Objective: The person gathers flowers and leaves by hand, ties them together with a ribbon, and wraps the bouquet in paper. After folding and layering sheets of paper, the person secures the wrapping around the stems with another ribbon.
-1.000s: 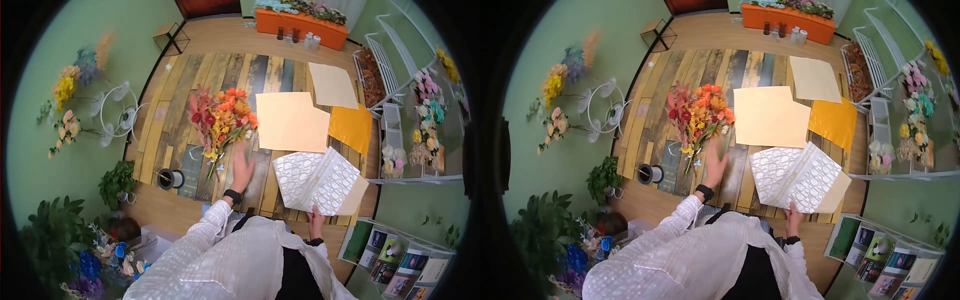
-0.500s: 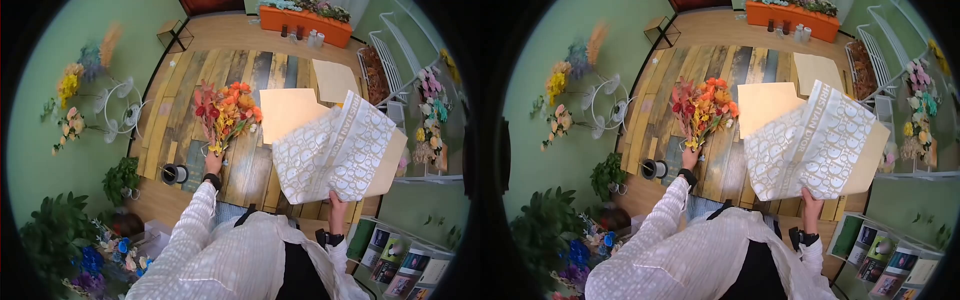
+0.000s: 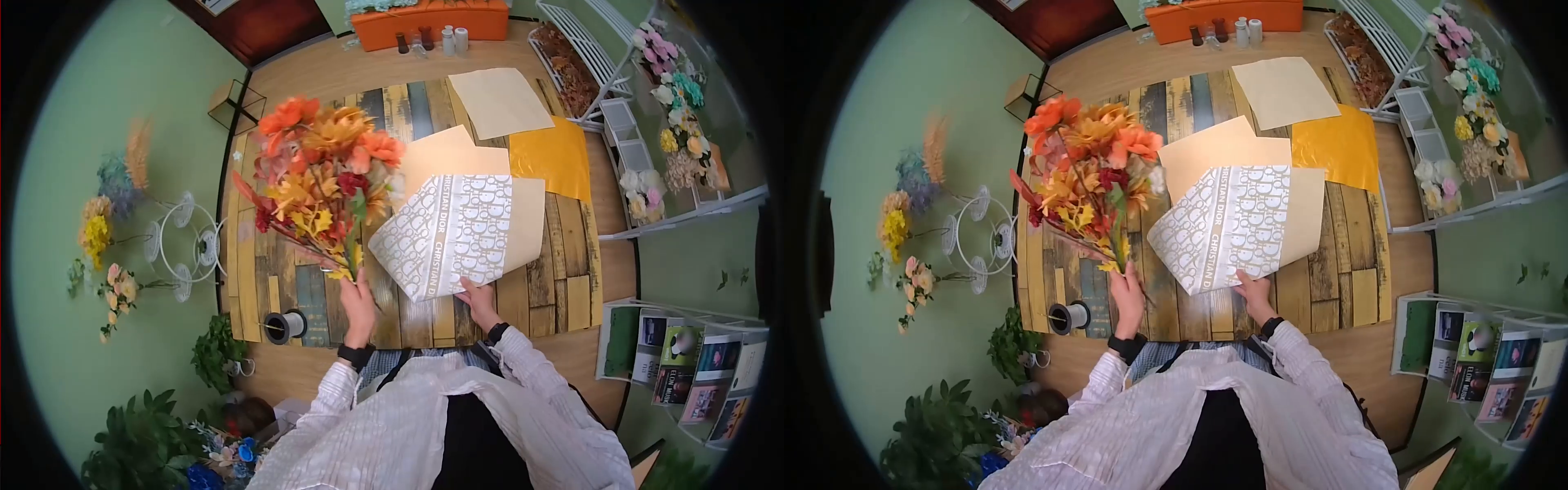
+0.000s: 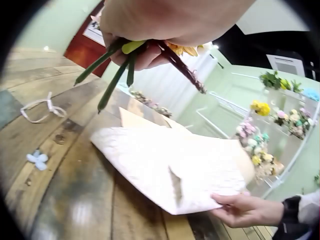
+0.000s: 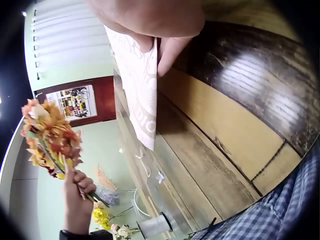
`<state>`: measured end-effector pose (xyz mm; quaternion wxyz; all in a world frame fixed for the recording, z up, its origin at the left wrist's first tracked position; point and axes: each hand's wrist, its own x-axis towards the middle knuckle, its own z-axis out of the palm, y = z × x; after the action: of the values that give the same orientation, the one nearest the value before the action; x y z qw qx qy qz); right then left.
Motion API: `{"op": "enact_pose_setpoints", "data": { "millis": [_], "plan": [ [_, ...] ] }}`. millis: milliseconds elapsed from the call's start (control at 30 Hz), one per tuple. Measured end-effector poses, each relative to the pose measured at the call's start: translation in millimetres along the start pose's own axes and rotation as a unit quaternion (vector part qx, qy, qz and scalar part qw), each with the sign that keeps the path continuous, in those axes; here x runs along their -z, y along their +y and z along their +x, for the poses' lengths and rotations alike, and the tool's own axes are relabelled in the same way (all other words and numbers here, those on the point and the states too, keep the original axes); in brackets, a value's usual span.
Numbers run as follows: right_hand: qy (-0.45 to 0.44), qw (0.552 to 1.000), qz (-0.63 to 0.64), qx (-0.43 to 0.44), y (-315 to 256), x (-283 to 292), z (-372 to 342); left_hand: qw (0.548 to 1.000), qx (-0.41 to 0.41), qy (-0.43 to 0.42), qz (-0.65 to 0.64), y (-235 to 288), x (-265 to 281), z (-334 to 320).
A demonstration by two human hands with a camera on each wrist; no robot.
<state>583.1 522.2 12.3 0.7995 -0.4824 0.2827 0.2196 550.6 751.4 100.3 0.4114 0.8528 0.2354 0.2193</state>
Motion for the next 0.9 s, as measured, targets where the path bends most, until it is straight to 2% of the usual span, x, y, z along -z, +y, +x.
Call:
{"op": "enact_pose_setpoints", "data": {
  "millis": [33, 100, 133, 200, 267, 333, 400, 467, 500, 533, 600, 633, 667, 733, 767, 833, 867, 900],
  "plan": [
    [0.009, 1.0, 0.0, -0.013, 6.0, -0.8, 1.9, 1.0, -0.017, -0.025, 0.006, 0.7, -14.0, -9.1],
    [0.016, 0.999, 0.024, -0.014, 19.3, -0.6, 4.4, 0.989, 0.061, -0.113, -0.068, 30.3, -41.5, -25.7],
    [0.021, 0.999, 0.045, -0.013, 24.4, -0.5, 4.1, 0.987, 0.049, -0.134, -0.078, 40.2, -59.0, -31.0],
    [0.037, 0.998, 0.058, -0.01, 29.0, -3.3, 1.6, 0.979, 0.067, -0.171, -0.088, 28.5, -105.2, -43.4],
    [0.053, 0.998, 0.041, -0.02, 32.4, -2.7, -2.6, 0.976, 0.052, -0.195, -0.079, 12.7, -139.9, -53.4],
    [0.059, 0.996, 0.054, -0.045, 37.9, 3.9, 0.1, 0.967, 0.076, -0.225, -0.091, 1.9, -154.4, -64.0],
    [0.031, 0.998, 0.048, -0.025, 41.0, 10.8, 1.3, 0.956, 0.103, -0.255, -0.101, -6.6, -161.8, -74.2],
    [0.045, 0.997, 0.045, -0.037, 30.1, 8.1, -4.3, 0.911, 0.141, -0.271, -0.276, -14.3, -160.7, -71.5],
    [0.041, 0.998, 0.035, -0.032, 26.8, 7.5, -6.6, 0.859, 0.273, -0.304, -0.309, -17.2, -157.0, -70.9],
    [0.034, 0.999, 0.026, -0.025, 23.4, 5.5, -10.1, 0.859, 0.277, -0.303, -0.305, -19.5, -152.4, -70.1],
    [0.017, 1.0, 0.013, 0.003, 24.5, 5.3, -13.2, 0.859, 0.234, -0.375, -0.257, -20.6, -144.7, -68.2],
    [0.021, 1.0, -0.006, 0.018, 28.2, 6.1, -11.6, 0.9, 0.189, -0.349, -0.179, -18.6, -142.7, -68.8],
    [0.026, 0.999, -0.024, 0.033, 31.4, 7.4, -10.2, 0.901, 0.189, -0.348, -0.178, -16.4, -140.1, -69.2],
    [0.034, 0.999, -0.022, 0.032, 30.6, 3.1, -12.8, 0.942, 0.1, -0.321, 0.015, -0.2, -130.6, -64.4],
    [0.043, 0.998, -0.02, 0.032, 29.9, 1.2, -13.6, 0.942, 0.099, -0.32, 0.015, 1.4, -129.8, -63.7],
    [0.036, 0.998, -0.015, 0.04, 25.9, -0.7, -16.3, 0.944, 0.213, -0.238, -0.081, 3.7, -129.4, -63.5],
    [0.03, 0.998, -0.011, 0.046, 23.6, -0.6, -18.3, 0.944, 0.214, -0.236, -0.082, 4.3, -128.6, -62.7],
    [0.027, 0.999, -0.012, 0.046, 20.1, -0.5, -19.3, 0.927, 0.252, -0.254, -0.113, 3.2, -127.4, -60.3]
  ]
}}
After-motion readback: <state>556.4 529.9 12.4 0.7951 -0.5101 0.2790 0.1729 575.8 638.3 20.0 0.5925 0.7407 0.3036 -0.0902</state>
